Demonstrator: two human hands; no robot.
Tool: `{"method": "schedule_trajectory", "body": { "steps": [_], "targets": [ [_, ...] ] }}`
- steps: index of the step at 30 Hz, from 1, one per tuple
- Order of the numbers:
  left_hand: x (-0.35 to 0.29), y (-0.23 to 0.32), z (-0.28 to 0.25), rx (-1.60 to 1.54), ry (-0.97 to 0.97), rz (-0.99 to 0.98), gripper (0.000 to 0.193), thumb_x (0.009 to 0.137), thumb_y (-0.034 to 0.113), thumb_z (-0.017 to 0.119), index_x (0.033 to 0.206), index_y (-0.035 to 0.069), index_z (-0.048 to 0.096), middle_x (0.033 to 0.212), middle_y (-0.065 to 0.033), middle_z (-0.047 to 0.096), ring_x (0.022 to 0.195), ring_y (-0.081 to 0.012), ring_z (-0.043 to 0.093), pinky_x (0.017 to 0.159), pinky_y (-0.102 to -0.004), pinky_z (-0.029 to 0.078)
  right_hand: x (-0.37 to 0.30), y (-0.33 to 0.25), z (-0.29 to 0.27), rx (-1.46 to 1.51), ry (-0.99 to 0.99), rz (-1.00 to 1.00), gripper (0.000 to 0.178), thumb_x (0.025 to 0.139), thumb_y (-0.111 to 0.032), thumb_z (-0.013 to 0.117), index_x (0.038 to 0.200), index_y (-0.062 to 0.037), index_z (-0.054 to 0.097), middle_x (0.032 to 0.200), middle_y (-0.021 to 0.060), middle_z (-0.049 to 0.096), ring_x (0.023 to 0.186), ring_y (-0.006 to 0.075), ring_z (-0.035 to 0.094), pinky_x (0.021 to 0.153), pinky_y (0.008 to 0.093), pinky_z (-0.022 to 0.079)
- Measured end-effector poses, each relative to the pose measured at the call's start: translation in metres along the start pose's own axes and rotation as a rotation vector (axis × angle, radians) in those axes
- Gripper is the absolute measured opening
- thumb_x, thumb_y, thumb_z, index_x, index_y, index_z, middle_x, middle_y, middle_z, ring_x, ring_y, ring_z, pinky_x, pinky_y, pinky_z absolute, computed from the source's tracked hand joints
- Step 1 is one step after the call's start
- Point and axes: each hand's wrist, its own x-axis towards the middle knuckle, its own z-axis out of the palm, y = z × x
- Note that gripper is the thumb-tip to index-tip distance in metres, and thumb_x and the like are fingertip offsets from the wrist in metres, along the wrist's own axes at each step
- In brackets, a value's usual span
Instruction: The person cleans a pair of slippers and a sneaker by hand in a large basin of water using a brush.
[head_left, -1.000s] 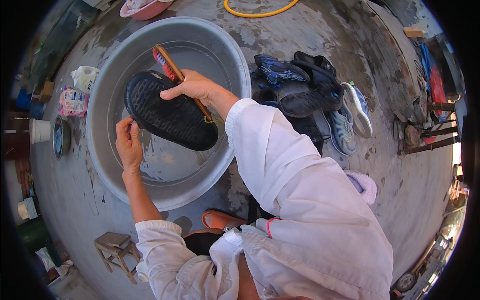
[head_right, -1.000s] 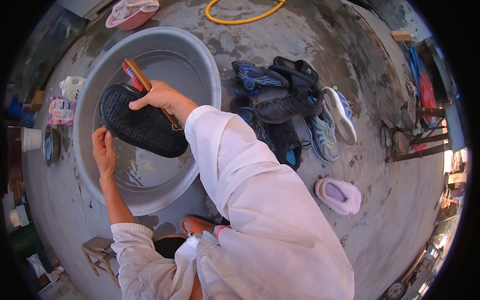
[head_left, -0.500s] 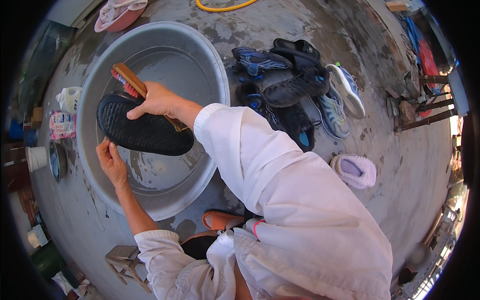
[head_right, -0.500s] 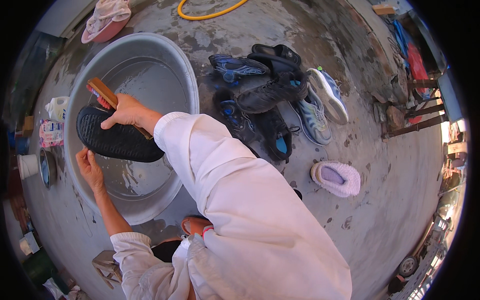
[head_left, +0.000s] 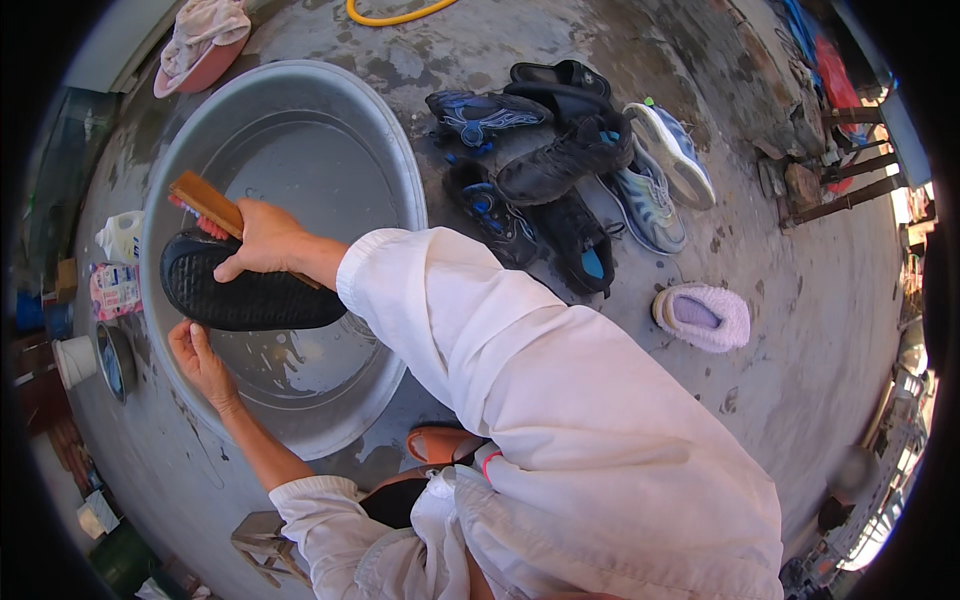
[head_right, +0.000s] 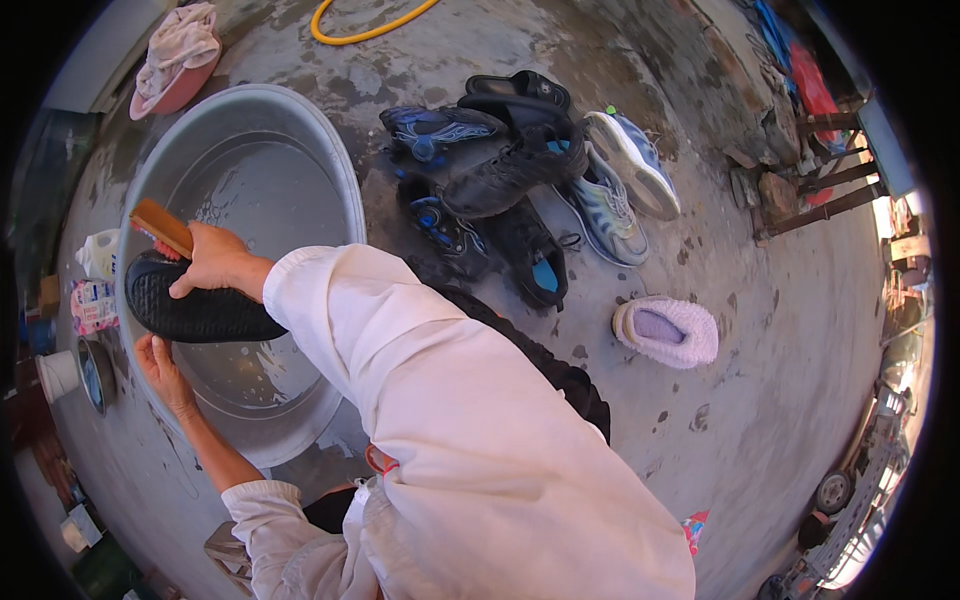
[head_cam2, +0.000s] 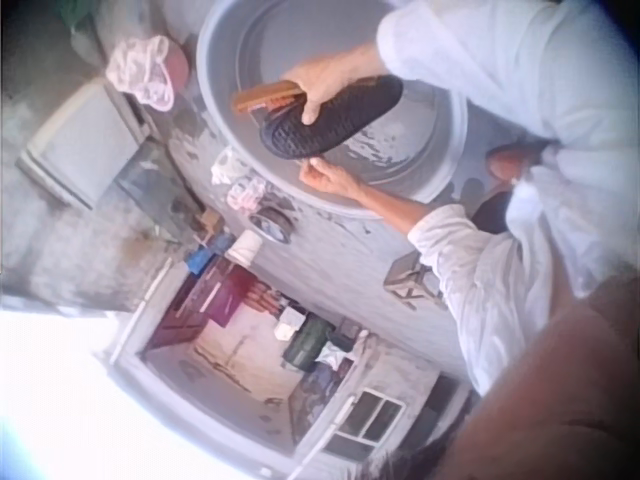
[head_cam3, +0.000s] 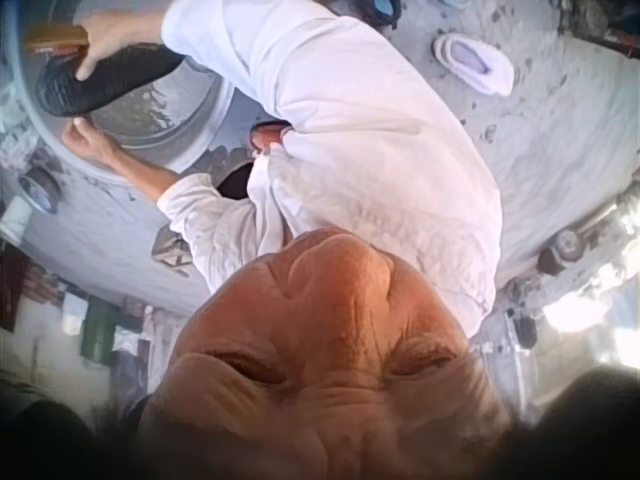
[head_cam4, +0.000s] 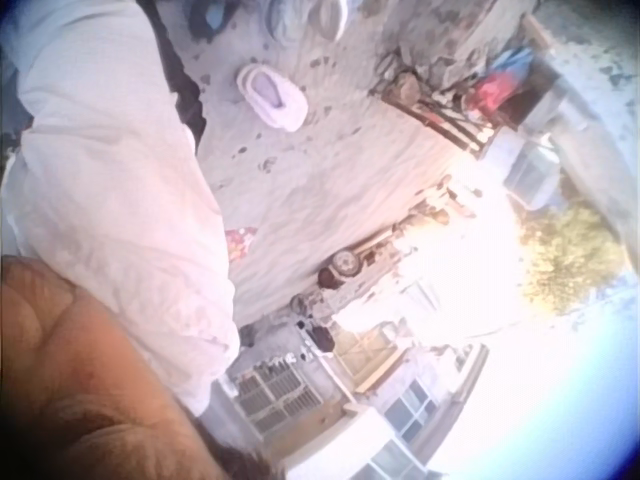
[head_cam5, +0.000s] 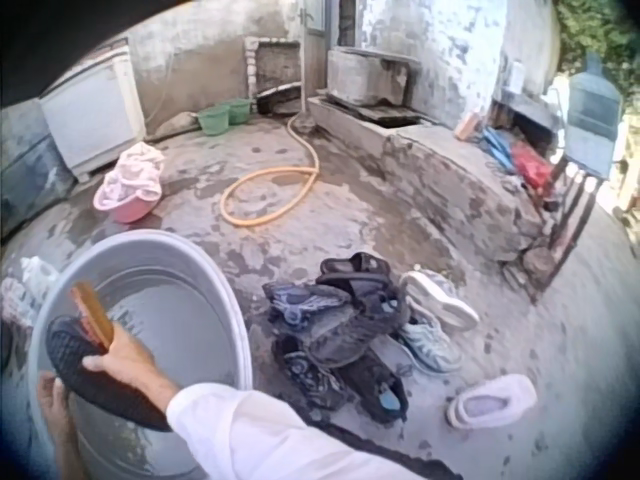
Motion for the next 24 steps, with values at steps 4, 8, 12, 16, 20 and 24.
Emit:
{"method": "schedule_trajectory", "body": {
  "steps": [4, 8, 12, 16, 20, 24],
  "targets": [
    [0.005, -0.007, -0.019, -0.133, -0.052, -0.015, 0.01, 0.091, 0.011, 0.048, 0.098, 0.004, 0.047, 0.096, -0.0049, 0.051, 0.091, -0.0123, 0.051, 0.087, -0.027, 0.04, 0.001, 0.0, 0.008, 0.046, 0.002, -0.017, 0.072, 0.045, -0.03, 0.081, 0.103, 0.001, 0.051, 0.098, 0.0182, 0.059, 0.093, 0.0325, 0.056, 0.081, 0.0358, 0.043],
    [0.008, -0.006, -0.034, -0.365, -0.07, -0.04, 0.01, 0.089, 0.01, 0.048, 0.099, 0.006, 0.047, 0.1, -0.0059, 0.053, 0.096, -0.0153, 0.052, 0.089, -0.0299, 0.04, -0.001, -0.007, 0.018, 0.137, -0.028, -0.013, 0.071, 0.045, -0.028, 0.081, 0.101, 0.0013, 0.05, 0.097, 0.0177, 0.059, 0.092, 0.0312, 0.057, 0.082, 0.0345, 0.043],
    [0.015, 0.001, -0.037, -0.572, -0.132, -0.118, 0.014, 0.086, 0.01, 0.049, 0.1, 0.008, 0.047, 0.105, -0.0062, 0.054, 0.102, -0.0179, 0.051, 0.094, -0.0342, 0.037, -0.004, -0.01, 0.022, 0.178, -0.04, -0.021, 0.071, 0.046, -0.027, 0.081, 0.104, 0.0016, 0.049, 0.099, 0.0177, 0.058, 0.095, 0.0299, 0.057, 0.085, 0.0333, 0.042],
    [0.012, 0.01, -0.021, -0.699, -0.08, -0.219, 0.024, 0.082, 0.009, 0.05, 0.106, 0.008, 0.049, 0.107, -0.0054, 0.055, 0.105, -0.0192, 0.05, 0.097, -0.0362, 0.035, -0.004, -0.013, 0.019, 0.157, -0.041, -0.025, 0.07, 0.047, -0.025, 0.081, 0.103, 0.0011, 0.05, 0.099, 0.0168, 0.058, 0.094, 0.0289, 0.057, 0.085, 0.033, 0.042],
    [0.015, 0.003, -0.018, -0.623, 0.0, -0.136, 0.032, 0.082, 0.009, 0.048, 0.113, 0.007, 0.045, 0.114, -0.0072, 0.052, 0.109, -0.0214, 0.048, 0.1, -0.0384, 0.033, 0.001, -0.008, 0.022, 0.321, -0.049, -0.062, 0.066, 0.047, -0.02, 0.081, 0.102, 0.0009, 0.05, 0.098, 0.0144, 0.058, 0.093, 0.026, 0.056, 0.084, 0.0312, 0.041],
    [0.018, 0.006, -0.01, -0.587, 0.126, -0.129, 0.034, 0.083, 0.007, 0.046, 0.116, 0.007, 0.042, 0.12, -0.0087, 0.049, 0.112, -0.023, 0.046, 0.1, -0.041, 0.033, 0.0, -0.015, 0.018, 0.363, -0.033, -0.061, 0.065, 0.048, -0.017, 0.081, 0.102, 0.0011, 0.05, 0.097, 0.0129, 0.057, 0.092, 0.0232, 0.055, 0.084, 0.0292, 0.041]
  ]
}}
